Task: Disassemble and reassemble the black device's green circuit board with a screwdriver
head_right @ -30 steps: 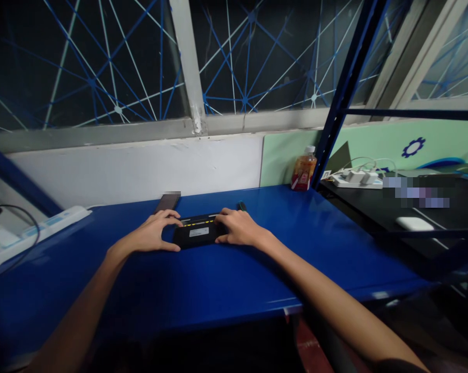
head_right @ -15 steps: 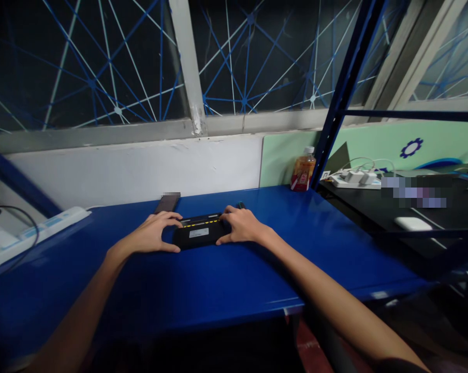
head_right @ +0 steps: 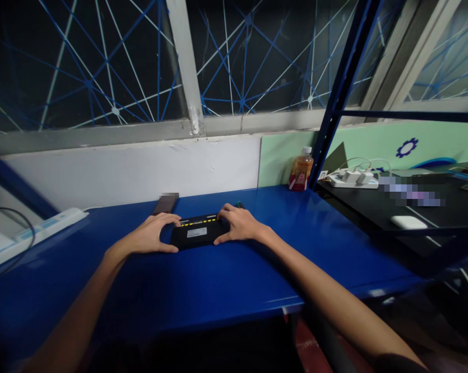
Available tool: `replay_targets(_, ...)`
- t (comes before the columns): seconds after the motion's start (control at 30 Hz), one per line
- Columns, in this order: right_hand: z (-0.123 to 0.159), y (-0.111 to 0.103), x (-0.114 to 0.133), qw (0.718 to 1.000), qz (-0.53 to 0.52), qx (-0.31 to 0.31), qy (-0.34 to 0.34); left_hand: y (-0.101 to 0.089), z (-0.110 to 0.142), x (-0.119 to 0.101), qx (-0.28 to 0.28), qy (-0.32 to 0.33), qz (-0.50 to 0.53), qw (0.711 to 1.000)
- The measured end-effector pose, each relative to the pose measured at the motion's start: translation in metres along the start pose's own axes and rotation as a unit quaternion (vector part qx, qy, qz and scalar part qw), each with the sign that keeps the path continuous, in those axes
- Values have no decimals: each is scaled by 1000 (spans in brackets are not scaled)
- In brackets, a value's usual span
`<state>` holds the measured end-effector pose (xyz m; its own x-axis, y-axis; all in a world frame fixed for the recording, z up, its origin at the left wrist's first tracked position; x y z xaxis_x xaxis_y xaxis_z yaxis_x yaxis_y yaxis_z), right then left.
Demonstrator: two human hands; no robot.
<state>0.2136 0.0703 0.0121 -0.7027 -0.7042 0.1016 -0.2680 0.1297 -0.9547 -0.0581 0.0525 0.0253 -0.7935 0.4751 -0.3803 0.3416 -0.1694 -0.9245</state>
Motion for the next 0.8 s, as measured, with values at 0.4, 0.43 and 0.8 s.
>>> replay_targets(0.4, -1, -3, 2, 1000, -22, -4, 1, -1, 0, 2, 15, 8, 9, 1000)
replay_targets(0.43, -1, -2, 2, 1000, -21, 0, -1, -1, 0, 1, 19, 6, 7, 1000)
replay_targets(0.8, -1, 0, 0, 999, -30, 2, -10, 0, -1, 2, 28, 7, 9, 1000)
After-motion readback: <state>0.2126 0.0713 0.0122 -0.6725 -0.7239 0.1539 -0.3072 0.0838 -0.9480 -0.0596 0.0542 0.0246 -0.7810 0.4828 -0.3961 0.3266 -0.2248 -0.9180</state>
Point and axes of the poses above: each hand's wrist, its own z-axis away from the middle knuckle, its own y-axis out of the palm, x = y × z, the point moved 3 cm from there along -z, towards the middle knuckle, and after that the axes turned 9 degrees about z, right-handed, at the moved point
